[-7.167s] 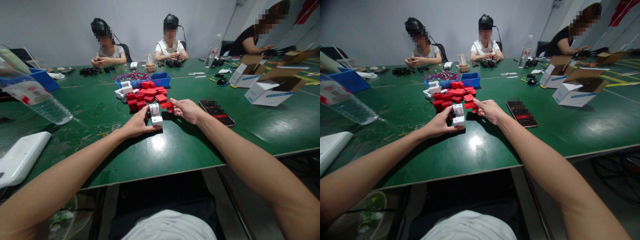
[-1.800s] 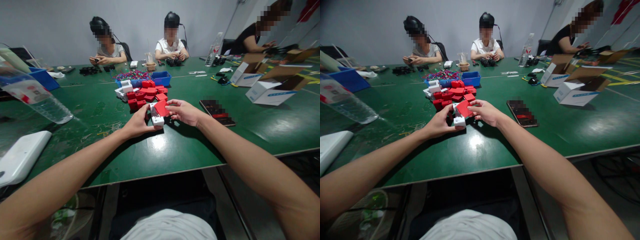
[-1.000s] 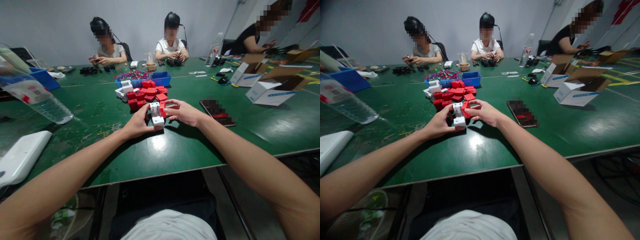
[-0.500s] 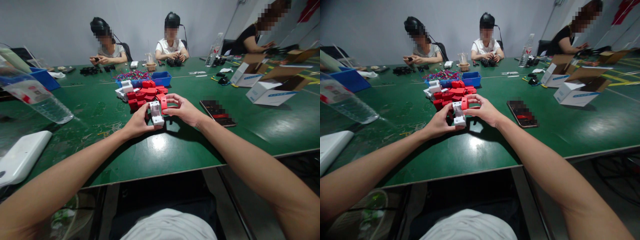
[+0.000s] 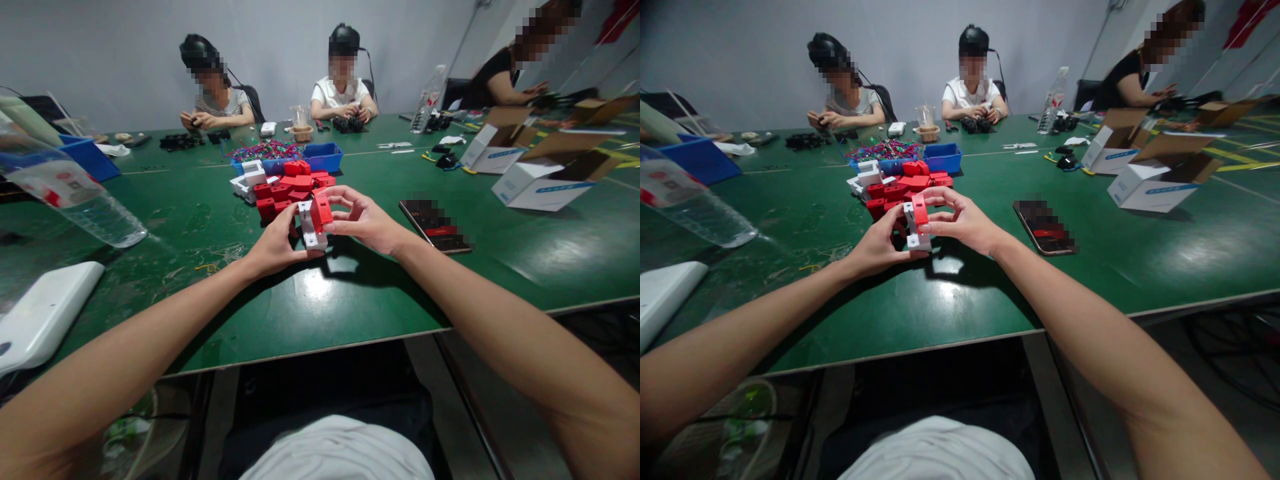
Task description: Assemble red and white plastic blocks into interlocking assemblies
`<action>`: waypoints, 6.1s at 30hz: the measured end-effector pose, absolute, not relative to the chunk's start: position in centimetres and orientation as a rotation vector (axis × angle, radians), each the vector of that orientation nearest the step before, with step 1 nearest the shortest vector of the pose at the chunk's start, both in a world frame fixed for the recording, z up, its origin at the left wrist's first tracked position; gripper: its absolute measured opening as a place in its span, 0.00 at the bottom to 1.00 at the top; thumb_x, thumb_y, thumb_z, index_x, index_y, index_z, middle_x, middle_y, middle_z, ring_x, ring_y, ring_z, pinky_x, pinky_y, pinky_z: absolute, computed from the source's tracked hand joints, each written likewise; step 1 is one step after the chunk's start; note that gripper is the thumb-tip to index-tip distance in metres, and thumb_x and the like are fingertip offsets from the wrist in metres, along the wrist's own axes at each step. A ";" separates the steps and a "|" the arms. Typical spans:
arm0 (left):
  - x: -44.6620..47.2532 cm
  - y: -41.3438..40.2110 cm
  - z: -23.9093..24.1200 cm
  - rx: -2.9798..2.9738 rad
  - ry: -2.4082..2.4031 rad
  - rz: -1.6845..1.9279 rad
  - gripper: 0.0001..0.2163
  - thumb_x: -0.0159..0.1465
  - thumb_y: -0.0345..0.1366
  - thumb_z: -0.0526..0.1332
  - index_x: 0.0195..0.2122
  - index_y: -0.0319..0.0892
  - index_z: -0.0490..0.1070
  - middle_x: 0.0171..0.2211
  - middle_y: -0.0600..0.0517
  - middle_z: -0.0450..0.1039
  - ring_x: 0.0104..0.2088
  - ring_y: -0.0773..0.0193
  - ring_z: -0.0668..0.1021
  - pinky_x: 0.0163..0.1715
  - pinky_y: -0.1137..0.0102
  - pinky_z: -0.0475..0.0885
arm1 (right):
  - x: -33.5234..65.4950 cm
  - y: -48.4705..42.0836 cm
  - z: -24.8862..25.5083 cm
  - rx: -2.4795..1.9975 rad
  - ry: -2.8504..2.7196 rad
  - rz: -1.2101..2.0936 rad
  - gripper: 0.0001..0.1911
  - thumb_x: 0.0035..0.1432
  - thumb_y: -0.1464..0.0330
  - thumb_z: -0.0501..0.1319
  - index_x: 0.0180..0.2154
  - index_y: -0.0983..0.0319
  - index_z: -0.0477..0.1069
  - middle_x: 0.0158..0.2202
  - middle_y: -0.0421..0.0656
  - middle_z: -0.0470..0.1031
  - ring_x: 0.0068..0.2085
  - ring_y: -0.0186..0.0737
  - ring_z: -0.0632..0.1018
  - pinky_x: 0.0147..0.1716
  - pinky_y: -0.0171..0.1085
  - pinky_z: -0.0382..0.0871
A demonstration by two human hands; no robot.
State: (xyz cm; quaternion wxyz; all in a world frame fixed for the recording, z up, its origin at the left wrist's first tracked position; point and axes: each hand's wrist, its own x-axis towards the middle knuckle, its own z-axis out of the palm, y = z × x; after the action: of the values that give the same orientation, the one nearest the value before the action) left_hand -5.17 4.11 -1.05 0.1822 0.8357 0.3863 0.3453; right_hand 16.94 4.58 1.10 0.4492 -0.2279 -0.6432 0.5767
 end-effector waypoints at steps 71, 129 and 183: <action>-5.2 4.2 -1.3 2.383 1.067 0.991 0.45 0.49 0.46 0.75 0.64 0.42 0.54 0.61 0.38 0.65 0.56 0.48 0.75 0.47 0.60 0.78 | 16.9 4.4 1.2 -0.506 -1.734 1.333 0.27 0.44 0.66 0.75 0.46 0.56 0.68 0.54 0.42 0.68 0.43 0.35 0.78 0.44 0.37 0.75; -5.2 4.2 -1.2 2.399 1.071 0.979 0.45 0.50 0.48 0.75 0.64 0.40 0.55 0.61 0.38 0.66 0.56 0.49 0.75 0.48 0.62 0.77 | 16.9 4.6 0.9 -0.846 -1.916 1.022 0.23 0.59 0.55 0.64 0.50 0.58 0.63 0.55 0.47 0.67 0.42 0.38 0.74 0.39 0.38 0.73; -4.9 3.7 -0.1 2.329 1.179 0.689 0.37 0.52 0.53 0.71 0.58 0.39 0.63 0.50 0.43 0.75 0.47 0.51 0.78 0.48 0.58 0.74 | 19.7 7.5 0.2 -1.144 -2.365 0.094 0.21 0.60 0.63 0.62 0.53 0.66 0.74 0.49 0.54 0.73 0.49 0.50 0.75 0.51 0.46 0.69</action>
State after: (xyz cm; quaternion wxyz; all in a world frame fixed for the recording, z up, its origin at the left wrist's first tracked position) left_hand -4.89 3.70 -0.14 0.2192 0.8416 0.4262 0.2489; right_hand 19.73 7.46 0.15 0.2535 -0.4209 -0.8703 0.0345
